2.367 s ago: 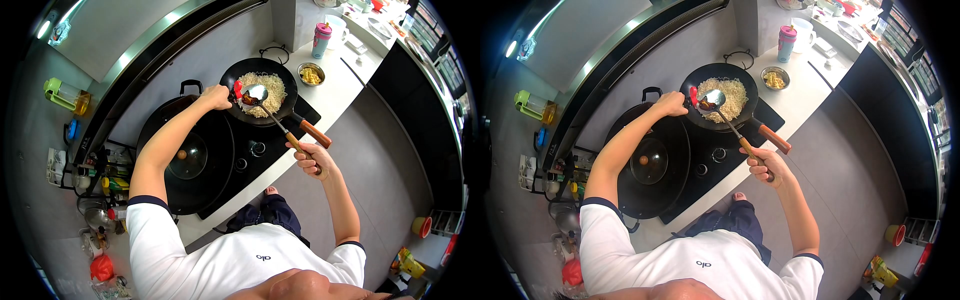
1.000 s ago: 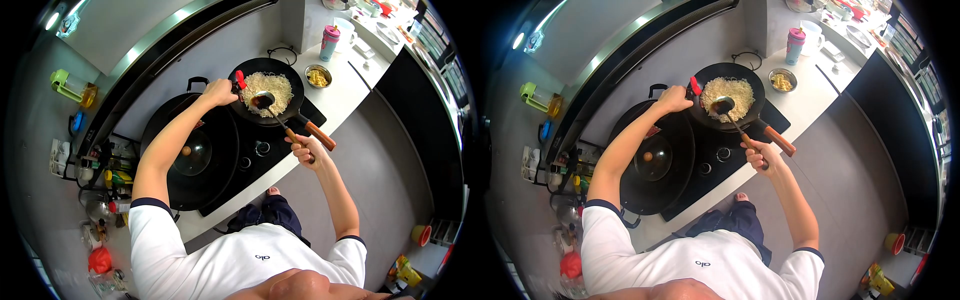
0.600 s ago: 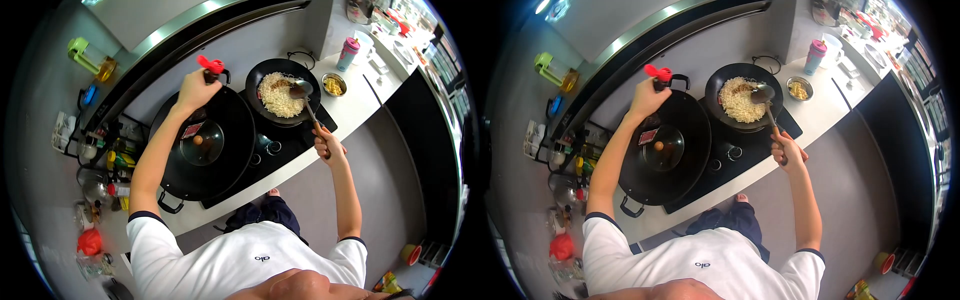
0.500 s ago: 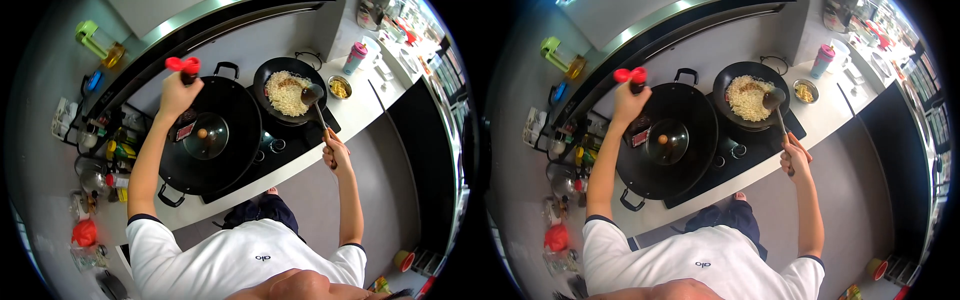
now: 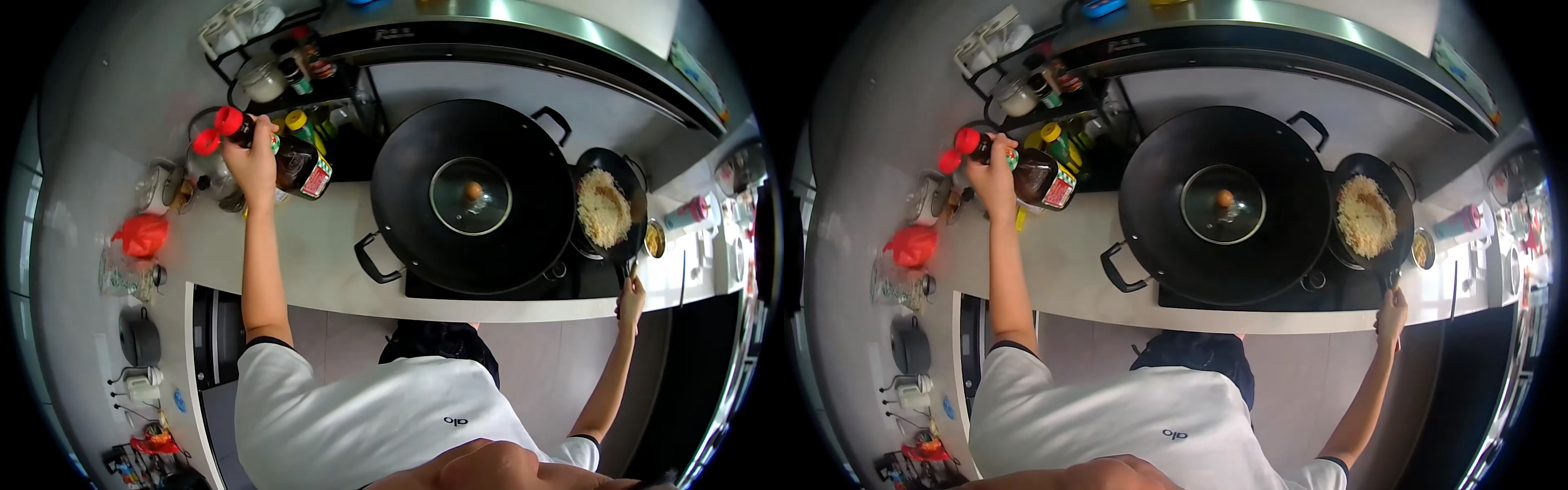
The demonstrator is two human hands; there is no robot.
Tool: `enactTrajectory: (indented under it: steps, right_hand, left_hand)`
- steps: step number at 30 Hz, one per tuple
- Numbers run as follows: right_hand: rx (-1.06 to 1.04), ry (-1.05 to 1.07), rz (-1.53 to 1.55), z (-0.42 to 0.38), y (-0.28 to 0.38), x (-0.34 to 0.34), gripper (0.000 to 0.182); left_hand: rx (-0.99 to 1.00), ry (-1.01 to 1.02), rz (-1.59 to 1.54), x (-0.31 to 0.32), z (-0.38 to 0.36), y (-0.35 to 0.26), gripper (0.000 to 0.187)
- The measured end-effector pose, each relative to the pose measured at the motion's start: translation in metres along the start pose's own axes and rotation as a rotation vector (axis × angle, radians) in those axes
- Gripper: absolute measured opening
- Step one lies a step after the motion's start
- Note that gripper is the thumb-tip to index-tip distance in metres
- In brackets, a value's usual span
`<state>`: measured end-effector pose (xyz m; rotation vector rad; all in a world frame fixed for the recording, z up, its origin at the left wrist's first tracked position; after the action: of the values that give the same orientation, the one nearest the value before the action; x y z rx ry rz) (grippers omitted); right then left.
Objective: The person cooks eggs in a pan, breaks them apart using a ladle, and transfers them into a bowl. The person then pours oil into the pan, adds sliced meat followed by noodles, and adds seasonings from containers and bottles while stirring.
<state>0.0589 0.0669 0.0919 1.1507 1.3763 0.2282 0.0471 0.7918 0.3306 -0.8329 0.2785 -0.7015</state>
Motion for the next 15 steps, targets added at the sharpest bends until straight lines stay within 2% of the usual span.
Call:
enactTrajectory:
  steps: [1,3,6,7,9,10,11,12,13,15]
  right_hand:
    - [0.025,-0.044,-0.051,0.004,-0.002,-0.001,0.026]
    - [0.136,0.018,0.039,0.021,-0.021,0.006,0.022]
    - [0.230,0.174,0.382,0.027,-0.021,0.030,0.019]
    - [0.248,0.196,0.419,0.029,-0.017,0.036,0.025]
    - [0.108,0.244,0.248,0.012,0.016,0.036,0.021]
    - [0.050,0.222,0.134,-0.005,0.036,0.029,0.020]
    - [-0.014,0.232,0.050,-0.018,0.049,0.019,0.021]
    - [0.020,0.144,-0.104,-0.034,0.060,0.006,0.025]
    - [-0.040,0.054,-0.287,-0.056,0.077,-0.008,0.024]
    - [-0.470,-0.087,-0.508,-0.066,0.068,-0.032,0.026]
  left_hand:
    - [-0.048,-0.064,0.025,-0.009,-0.002,0.009,0.014]
    - [-0.060,-0.008,0.081,-0.026,-0.002,0.052,0.013]
    - [-0.116,0.045,0.114,-0.035,-0.007,0.122,0.016]
    - [-0.122,0.070,0.148,-0.035,-0.008,0.155,0.018]
    - [-0.177,0.112,0.191,-0.026,-0.016,0.204,0.025]
    - [-0.085,0.126,0.174,-0.015,-0.018,0.215,0.021]
    - [-0.102,0.142,0.138,-0.010,-0.020,0.246,0.023]
    - [-0.158,0.170,0.134,-0.002,-0.022,0.264,0.028]
    - [-0.243,0.162,0.087,0.006,-0.026,0.279,0.026]
    - [-0.304,0.193,0.048,0.016,-0.028,0.314,0.024]
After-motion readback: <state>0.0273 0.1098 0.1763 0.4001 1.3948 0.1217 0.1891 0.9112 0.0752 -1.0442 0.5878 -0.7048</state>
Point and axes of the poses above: each hand's wrist, its own z-axis towards the middle knuckle, its own x-axis out of the palm, y = z × x, the point moved 5 cm from there along z, towards the middle knuckle, and after that the axes turned 2 degrees about -z, right-handed, at the moved point
